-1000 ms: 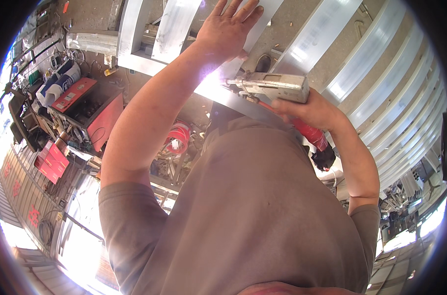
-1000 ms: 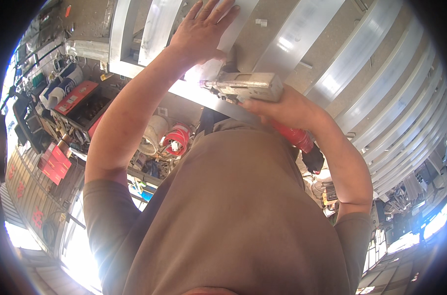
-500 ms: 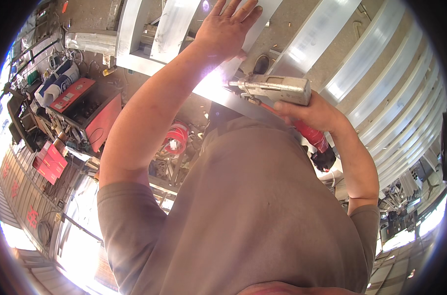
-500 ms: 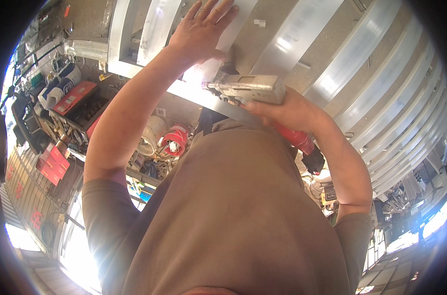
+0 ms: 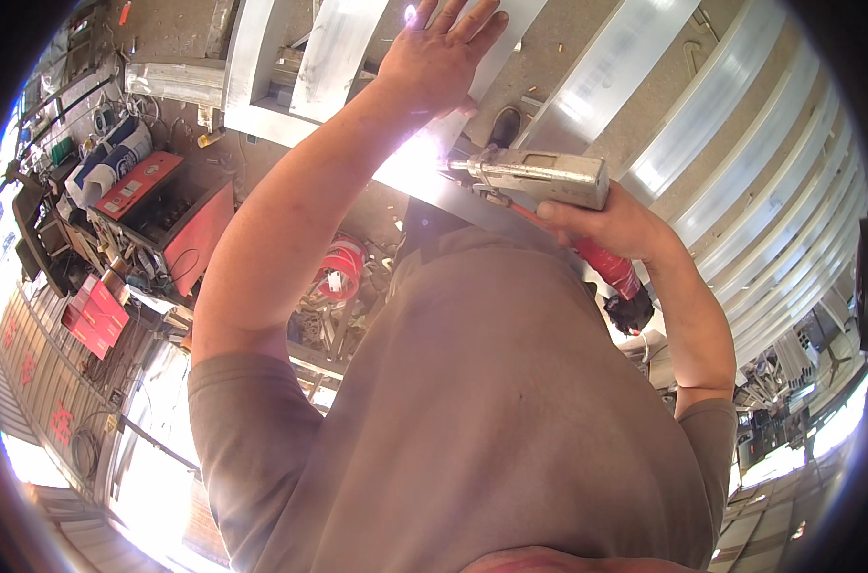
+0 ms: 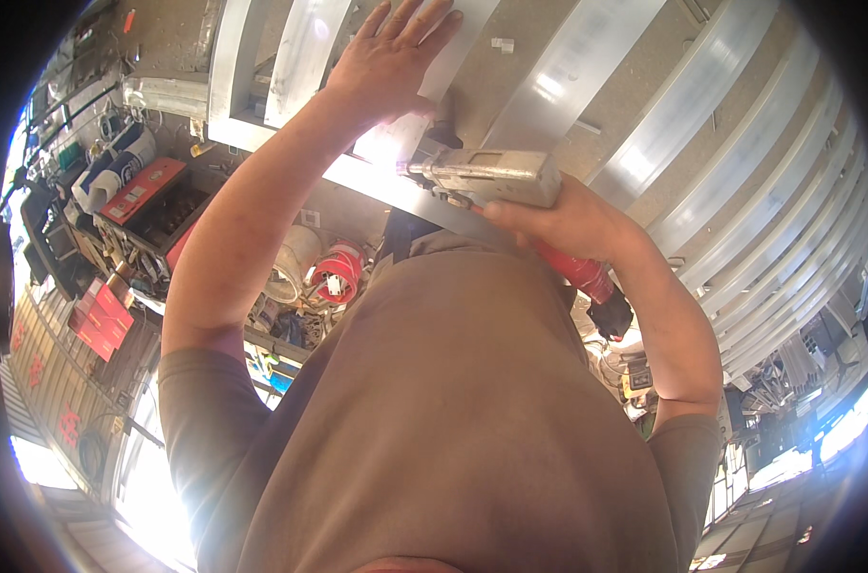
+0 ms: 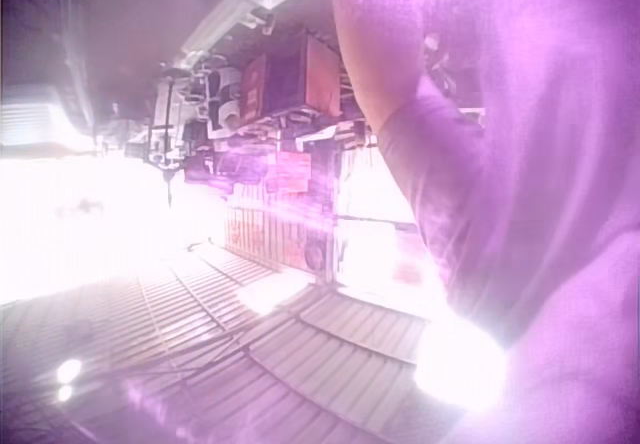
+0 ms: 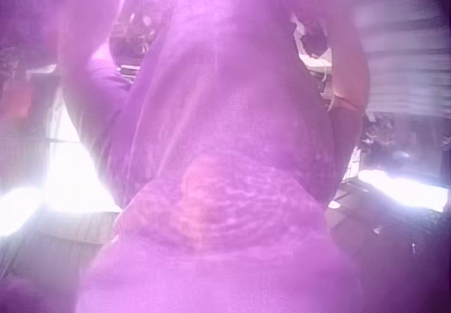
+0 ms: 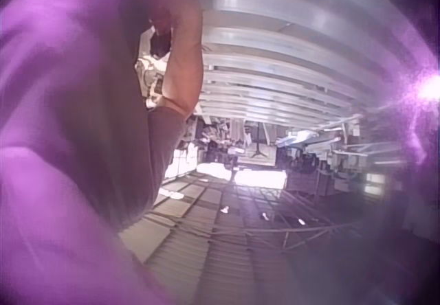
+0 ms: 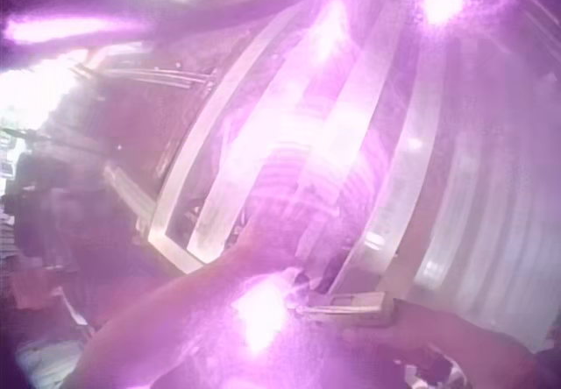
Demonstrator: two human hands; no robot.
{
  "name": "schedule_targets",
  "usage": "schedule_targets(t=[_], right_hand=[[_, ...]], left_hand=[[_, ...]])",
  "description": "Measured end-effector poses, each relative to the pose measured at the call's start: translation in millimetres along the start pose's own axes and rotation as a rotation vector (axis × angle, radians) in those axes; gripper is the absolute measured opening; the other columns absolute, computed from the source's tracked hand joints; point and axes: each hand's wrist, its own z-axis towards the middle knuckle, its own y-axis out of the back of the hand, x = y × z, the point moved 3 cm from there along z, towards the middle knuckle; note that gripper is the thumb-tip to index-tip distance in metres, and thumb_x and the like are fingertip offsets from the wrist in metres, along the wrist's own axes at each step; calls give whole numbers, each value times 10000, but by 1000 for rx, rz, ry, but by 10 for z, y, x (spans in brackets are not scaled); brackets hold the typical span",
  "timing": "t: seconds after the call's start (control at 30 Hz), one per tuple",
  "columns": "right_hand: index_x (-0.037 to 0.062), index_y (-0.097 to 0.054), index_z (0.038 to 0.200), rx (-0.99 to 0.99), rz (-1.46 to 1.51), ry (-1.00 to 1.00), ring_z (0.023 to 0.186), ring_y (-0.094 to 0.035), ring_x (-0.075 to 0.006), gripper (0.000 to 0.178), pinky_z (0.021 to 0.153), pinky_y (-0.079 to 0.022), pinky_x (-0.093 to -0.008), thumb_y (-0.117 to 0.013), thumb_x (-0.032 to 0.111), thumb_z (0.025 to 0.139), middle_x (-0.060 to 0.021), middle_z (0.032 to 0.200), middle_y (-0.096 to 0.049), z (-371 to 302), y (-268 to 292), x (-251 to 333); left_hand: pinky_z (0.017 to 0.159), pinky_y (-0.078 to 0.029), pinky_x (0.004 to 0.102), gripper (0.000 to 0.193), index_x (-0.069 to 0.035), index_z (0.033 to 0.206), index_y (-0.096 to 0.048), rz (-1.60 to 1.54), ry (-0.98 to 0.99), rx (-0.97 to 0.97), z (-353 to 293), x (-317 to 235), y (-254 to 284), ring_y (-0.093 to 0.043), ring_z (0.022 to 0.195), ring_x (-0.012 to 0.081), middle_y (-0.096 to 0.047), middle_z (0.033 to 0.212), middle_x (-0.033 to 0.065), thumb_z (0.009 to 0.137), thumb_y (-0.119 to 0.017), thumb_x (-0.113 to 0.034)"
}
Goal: The person uses a pneumatic rivet gun to fasten metal slats to a rectangular frame, then flips the frame and aligns additional slats by hand. The person secures the slats with the rivet gun and adjusts their positions to ensure alignment.
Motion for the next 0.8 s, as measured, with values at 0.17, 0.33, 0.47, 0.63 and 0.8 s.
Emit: schedule_targets(t=[0.17,0.33,0.47,0.63,0.8], right_hand=[[105,-518,1499,-10,8,6,924,-646,-142,658,742,-573,-328,-735,405,955,-51,1243,-683,-16,4,-20],[100,-536,1485,-37,48,11,879,-642,-136,639,727,-562,-315,-743,386,952,-46,1205,-692,-52,-1,-28],[93,-563,1456,-18,42,7,893,-641,-131,608,727,-561,-314,-747,380,953,-40,1191,-693,-62,3,-39],[92,-568,1448,-35,48,7,889,-639,-128,596,728,-562,-317,-747,376,955,-37,1189,-692,-85,19,-68],[80,-573,1442,-43,61,-15,889,-641,-127,605,742,-557,-311,-756,379,949,-35,1190,-697,-102,25,-101]], left_hand=[[1187,-392,478,771,-130,1538,-455,125,3,45,-27,-41,19,-469,1420,303,-498,1533,152,883,-781,-373],[1182,-397,479,779,-125,1541,-450,183,6,70,-34,-71,49,-470,1420,315,-493,1536,159,879,-787,-359],[1179,-401,480,785,-121,1544,-446,214,7,86,-40,-78,64,-470,1419,325,-490,1539,165,876,-791,-347],[1174,-406,481,793,-116,1547,-441,238,9,96,-40,-97,83,-471,1419,337,-485,1543,173,872,-797,-333],[1170,-411,483,802,-111,1550,-436,262,11,105,-42,-114,109,-471,1418,349,-481,1546,180,869,-803,-318]])
